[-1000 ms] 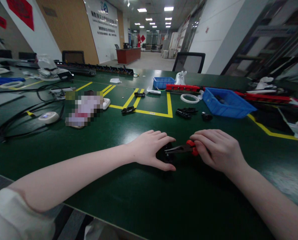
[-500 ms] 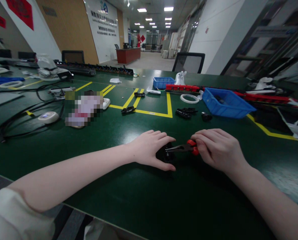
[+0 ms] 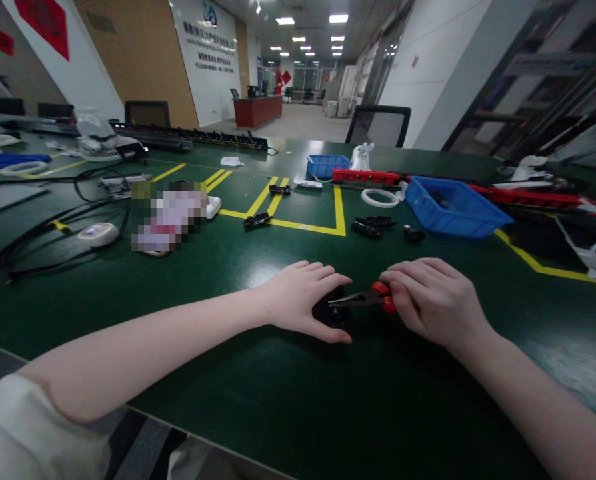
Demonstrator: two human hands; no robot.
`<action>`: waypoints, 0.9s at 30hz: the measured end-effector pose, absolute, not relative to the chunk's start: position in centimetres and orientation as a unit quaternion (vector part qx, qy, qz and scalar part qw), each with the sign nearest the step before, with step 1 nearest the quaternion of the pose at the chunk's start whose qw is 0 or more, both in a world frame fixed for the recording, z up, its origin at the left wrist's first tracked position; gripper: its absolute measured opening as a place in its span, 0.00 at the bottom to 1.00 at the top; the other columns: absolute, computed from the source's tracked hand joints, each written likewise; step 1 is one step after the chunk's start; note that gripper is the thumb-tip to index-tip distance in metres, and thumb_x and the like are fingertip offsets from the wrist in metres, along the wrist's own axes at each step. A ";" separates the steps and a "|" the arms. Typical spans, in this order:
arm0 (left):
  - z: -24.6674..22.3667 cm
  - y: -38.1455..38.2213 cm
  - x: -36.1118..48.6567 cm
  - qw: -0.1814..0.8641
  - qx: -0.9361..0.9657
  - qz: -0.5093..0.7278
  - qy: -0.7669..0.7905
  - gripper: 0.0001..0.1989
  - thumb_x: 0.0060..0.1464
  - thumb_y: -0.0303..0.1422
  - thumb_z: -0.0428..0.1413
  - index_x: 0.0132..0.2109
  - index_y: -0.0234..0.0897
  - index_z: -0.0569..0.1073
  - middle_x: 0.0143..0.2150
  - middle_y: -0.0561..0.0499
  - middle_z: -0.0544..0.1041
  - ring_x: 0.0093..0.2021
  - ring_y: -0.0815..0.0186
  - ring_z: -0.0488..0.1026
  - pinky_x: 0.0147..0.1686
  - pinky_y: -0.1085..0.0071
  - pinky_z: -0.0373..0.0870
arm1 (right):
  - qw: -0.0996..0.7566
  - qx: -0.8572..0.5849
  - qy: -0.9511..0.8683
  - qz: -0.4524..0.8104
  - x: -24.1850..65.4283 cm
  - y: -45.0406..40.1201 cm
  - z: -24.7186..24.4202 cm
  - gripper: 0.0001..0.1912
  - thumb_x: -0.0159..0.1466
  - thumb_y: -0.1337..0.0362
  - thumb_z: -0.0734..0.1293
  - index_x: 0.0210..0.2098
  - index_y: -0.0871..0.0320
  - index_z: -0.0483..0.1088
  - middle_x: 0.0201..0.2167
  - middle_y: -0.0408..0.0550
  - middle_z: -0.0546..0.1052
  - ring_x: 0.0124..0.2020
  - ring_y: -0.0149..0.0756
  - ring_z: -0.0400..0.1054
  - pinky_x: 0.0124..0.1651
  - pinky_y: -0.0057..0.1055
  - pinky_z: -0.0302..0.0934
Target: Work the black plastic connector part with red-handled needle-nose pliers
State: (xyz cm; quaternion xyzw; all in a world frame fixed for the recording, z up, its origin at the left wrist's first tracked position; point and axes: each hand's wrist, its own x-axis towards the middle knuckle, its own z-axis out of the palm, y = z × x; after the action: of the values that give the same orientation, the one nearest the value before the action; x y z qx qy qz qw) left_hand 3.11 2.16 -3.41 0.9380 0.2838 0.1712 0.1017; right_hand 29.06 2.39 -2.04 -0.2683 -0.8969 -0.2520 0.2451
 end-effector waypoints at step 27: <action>-3.8 2.1 3.1 0.096 0.928 0.153 0.326 0.50 0.45 0.68 0.55 0.63 0.33 0.64 0.55 0.41 0.69 0.53 0.51 0.66 0.54 0.58 0.60 | 0.232 -0.340 -0.876 -0.250 31.6 3.6 -2.5 0.10 0.68 0.64 0.60 0.38 0.60 0.73 0.37 0.52 0.79 0.36 0.40 0.73 0.40 0.37 0.62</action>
State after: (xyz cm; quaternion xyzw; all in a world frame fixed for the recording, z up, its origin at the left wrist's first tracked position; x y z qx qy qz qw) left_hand 3.11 2.14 -3.76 0.9279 0.3261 0.1531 0.0958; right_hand 31.57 3.63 -2.49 -0.3396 -0.8764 -0.2502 0.2323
